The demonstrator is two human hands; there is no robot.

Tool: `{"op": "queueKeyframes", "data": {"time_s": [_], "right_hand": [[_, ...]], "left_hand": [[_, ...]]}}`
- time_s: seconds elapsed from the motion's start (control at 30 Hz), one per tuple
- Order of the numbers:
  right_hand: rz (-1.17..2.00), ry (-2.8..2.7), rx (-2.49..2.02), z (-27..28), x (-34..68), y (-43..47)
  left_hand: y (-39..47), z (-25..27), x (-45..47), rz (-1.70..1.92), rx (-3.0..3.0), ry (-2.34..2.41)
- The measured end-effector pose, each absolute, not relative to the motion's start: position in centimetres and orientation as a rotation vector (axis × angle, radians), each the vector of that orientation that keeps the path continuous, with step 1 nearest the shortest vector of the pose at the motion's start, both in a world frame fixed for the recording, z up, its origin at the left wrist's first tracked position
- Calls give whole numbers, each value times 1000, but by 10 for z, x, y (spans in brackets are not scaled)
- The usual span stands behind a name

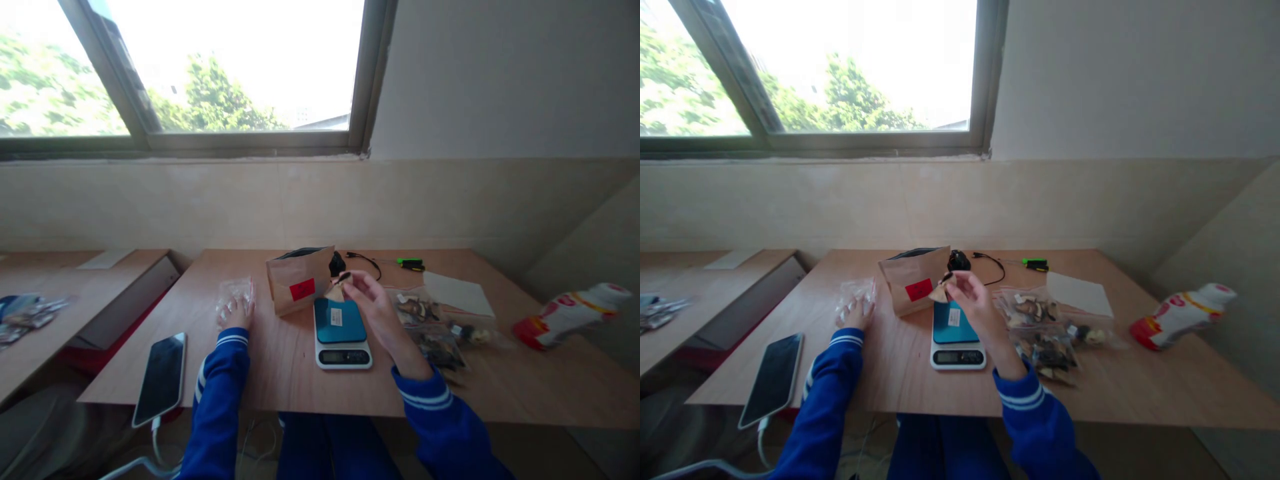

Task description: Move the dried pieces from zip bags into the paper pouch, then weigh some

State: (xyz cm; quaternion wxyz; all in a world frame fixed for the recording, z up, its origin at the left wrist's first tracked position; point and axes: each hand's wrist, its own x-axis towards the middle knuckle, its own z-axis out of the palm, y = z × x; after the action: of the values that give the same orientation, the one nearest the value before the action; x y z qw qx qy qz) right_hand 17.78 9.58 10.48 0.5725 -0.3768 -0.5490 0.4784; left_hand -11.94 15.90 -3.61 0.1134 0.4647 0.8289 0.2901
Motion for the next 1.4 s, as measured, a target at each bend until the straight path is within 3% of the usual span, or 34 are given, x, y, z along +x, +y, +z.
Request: {"op": "queueKeyframes", "data": {"time_s": [0.13, 0.27, 0.43, 0.7, 1.03, 1.2, 1.4], "right_hand": [[992, -1502, -757, 143, 161, 162], [910, -1745, -688, 154, 145, 205], [924, -1867, -691, 146, 142, 220], [1002, -1928, -636, 134, 159, 204], [670, -2134, -585, 141, 180, 163], [452, -1948, -928, 124, 247, 125], [137, -2046, -1741, 24, 351, 76]], "left_hand": [[146, 20, -94, 1363, 1479, 2426], [128, 84, -49, 1826, 1900, 1955], [133, 98, -17, 1559, 2234, 1696], [113, 72, -13, 1519, 2171, 1432], [105, 65, -11, 1789, 2014, 1491], [111, 68, -21, 1746, 2014, 1502], [106, 68, -24, 1684, 1959, 1407]]}}
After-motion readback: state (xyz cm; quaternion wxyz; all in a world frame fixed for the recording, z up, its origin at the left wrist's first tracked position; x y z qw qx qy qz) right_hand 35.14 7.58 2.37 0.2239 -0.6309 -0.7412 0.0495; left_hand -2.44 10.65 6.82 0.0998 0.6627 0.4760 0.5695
